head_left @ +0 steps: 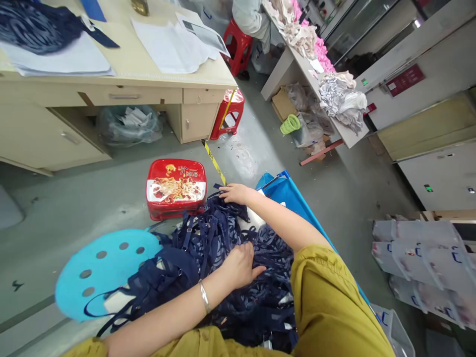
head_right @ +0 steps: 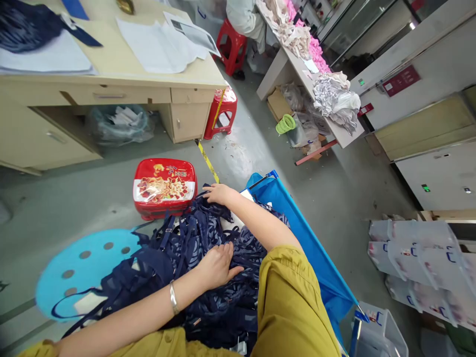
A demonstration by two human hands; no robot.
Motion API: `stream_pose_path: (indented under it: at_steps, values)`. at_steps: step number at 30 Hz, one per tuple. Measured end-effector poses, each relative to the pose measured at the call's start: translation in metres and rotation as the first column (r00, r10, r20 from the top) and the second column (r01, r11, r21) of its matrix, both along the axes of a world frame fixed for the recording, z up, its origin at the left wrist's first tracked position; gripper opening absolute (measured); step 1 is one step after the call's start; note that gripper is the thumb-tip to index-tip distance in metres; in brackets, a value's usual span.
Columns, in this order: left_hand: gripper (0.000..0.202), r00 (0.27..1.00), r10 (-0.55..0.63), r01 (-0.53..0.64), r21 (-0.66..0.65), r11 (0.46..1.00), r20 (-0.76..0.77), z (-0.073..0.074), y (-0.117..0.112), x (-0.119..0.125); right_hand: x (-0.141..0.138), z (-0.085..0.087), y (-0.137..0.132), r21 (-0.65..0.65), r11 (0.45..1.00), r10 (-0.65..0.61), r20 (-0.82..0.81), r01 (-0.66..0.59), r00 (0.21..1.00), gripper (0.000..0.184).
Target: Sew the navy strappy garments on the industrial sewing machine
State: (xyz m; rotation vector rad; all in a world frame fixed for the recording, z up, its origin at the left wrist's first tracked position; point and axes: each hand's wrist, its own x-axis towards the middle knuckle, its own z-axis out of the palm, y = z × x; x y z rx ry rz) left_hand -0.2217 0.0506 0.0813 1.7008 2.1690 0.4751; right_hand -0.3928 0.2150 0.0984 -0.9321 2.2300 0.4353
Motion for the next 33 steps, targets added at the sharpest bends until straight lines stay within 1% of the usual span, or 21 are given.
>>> stream_pose_path:
  at_steps: [3,6,8,9,11,12,14,16,18,19,20,21,22,23,24,26,28,29,31,32,33]
  values:
    - [0.073,1.0,0.005,-0.005,0.013,1.0,0.019,-0.005,-0.001,0.001,0.007,0.008,0.025,-0.001,0.999,-0.037,-0.103,0.037,0.994,0.023]
    - [0.075,0.998,0.042,-0.043,0.033,0.999,0.043,-0.01,-0.001,0.003,0.03,0.029,0.036,0.065,0.992,-0.095,-0.169,0.107,0.981,0.02]
    - [0.076,0.996,0.064,-0.067,0.044,0.997,0.062,-0.012,0.0,0.001,0.056,0.044,0.031,0.082,0.982,-0.147,-0.25,0.172,0.957,0.022]
    - [0.076,0.995,0.077,-0.08,0.049,0.996,0.071,-0.012,0.0,0.0,0.072,0.051,0.025,0.07,0.975,-0.179,-0.31,0.21,0.934,0.022]
    - [0.075,0.991,0.108,-0.114,0.077,0.99,0.085,-0.013,0.0,-0.003,0.108,0.062,0.009,0.034,0.963,-0.232,-0.41,0.269,0.882,0.019]
    - [0.072,0.988,0.119,-0.129,0.108,0.986,0.094,-0.013,-0.002,-0.004,0.125,0.064,-0.001,0.016,0.959,-0.249,-0.433,0.284,0.866,0.018]
    - [0.06,0.985,0.124,-0.147,0.219,0.965,0.118,-0.011,-0.006,-0.007,0.157,0.064,-0.018,-0.027,0.95,-0.289,-0.454,0.311,0.843,0.017]
    - [0.042,0.986,0.115,-0.152,0.368,0.917,0.119,-0.006,-0.012,-0.011,0.181,0.058,-0.032,-0.092,0.923,-0.368,-0.492,0.373,0.789,0.018]
    - [0.03,0.987,0.139,-0.163,0.487,0.858,0.086,0.005,-0.014,-0.017,0.196,0.049,-0.038,-0.177,0.883,-0.458,-0.528,0.435,0.715,0.02]
    - [0.028,0.986,0.154,-0.165,0.507,0.846,0.064,0.013,-0.013,-0.022,0.202,0.046,-0.04,-0.219,0.867,-0.491,-0.526,0.447,0.694,0.02]
    - [0.028,0.986,0.158,-0.159,0.49,0.857,0.044,0.021,-0.009,-0.029,0.206,0.044,-0.04,-0.254,0.856,-0.514,-0.51,0.45,0.69,0.02]
    - [0.029,0.988,0.151,-0.148,0.443,0.884,0.029,0.028,-0.004,-0.036,0.21,0.044,-0.04,-0.278,0.847,-0.531,-0.488,0.453,0.693,0.02]
    - [0.032,0.992,0.122,-0.122,0.352,0.928,0.024,0.035,0.003,-0.044,0.214,0.046,-0.04,-0.288,0.837,-0.546,-0.471,0.465,0.692,0.02]
    - [0.034,0.995,0.093,-0.099,0.232,0.968,0.034,0.039,0.009,-0.052,0.218,0.05,-0.04,-0.286,0.825,-0.565,-0.466,0.488,0.681,0.021]
    - [0.037,0.993,0.112,-0.116,0.177,0.977,0.032,0.042,0.015,-0.06,0.223,0.055,-0.039,-0.276,0.809,-0.585,-0.472,0.519,0.66,0.023]
    - [0.038,0.989,0.148,-0.148,0.08,0.986,0.01,0.039,0.023,-0.073,0.235,0.066,-0.039,-0.253,0.785,-0.607,-0.499,0.566,0.618,0.027]
    - [0.041,0.969,0.248,-0.248,-0.007,0.969,-0.022,0.03,0.024,-0.082,0.248,0.074,-0.036,-0.25,0.768,-0.621,-0.515,0.589,0.591,0.029]
    - [0.045,0.951,0.306,-0.308,-0.049,0.95,-0.039,0.025,0.024,-0.087,0.253,0.075,-0.033,-0.258,0.75,-0.639,-0.519,0.609,0.568,0.029]
    - [0.055,0.914,0.401,-0.407,-0.125,0.905,-0.066,0.017,0.026,-0.098,0.262,0.072,-0.026,-0.287,0.685,-0.699,-0.52,0.67,0.492,0.029]
    - [0.059,0.903,0.424,-0.43,-0.161,0.888,-0.073,0.015,0.028,-0.105,0.265,0.068,-0.022,-0.302,0.654,-0.726,-0.508,0.694,0.463,0.029]
    - [0.061,0.9,0.429,-0.435,-0.192,0.88,-0.075,0.014,0.032,-0.114,0.267,0.065,-0.019,-0.314,0.635,-0.746,-0.488,0.706,0.453,0.029]
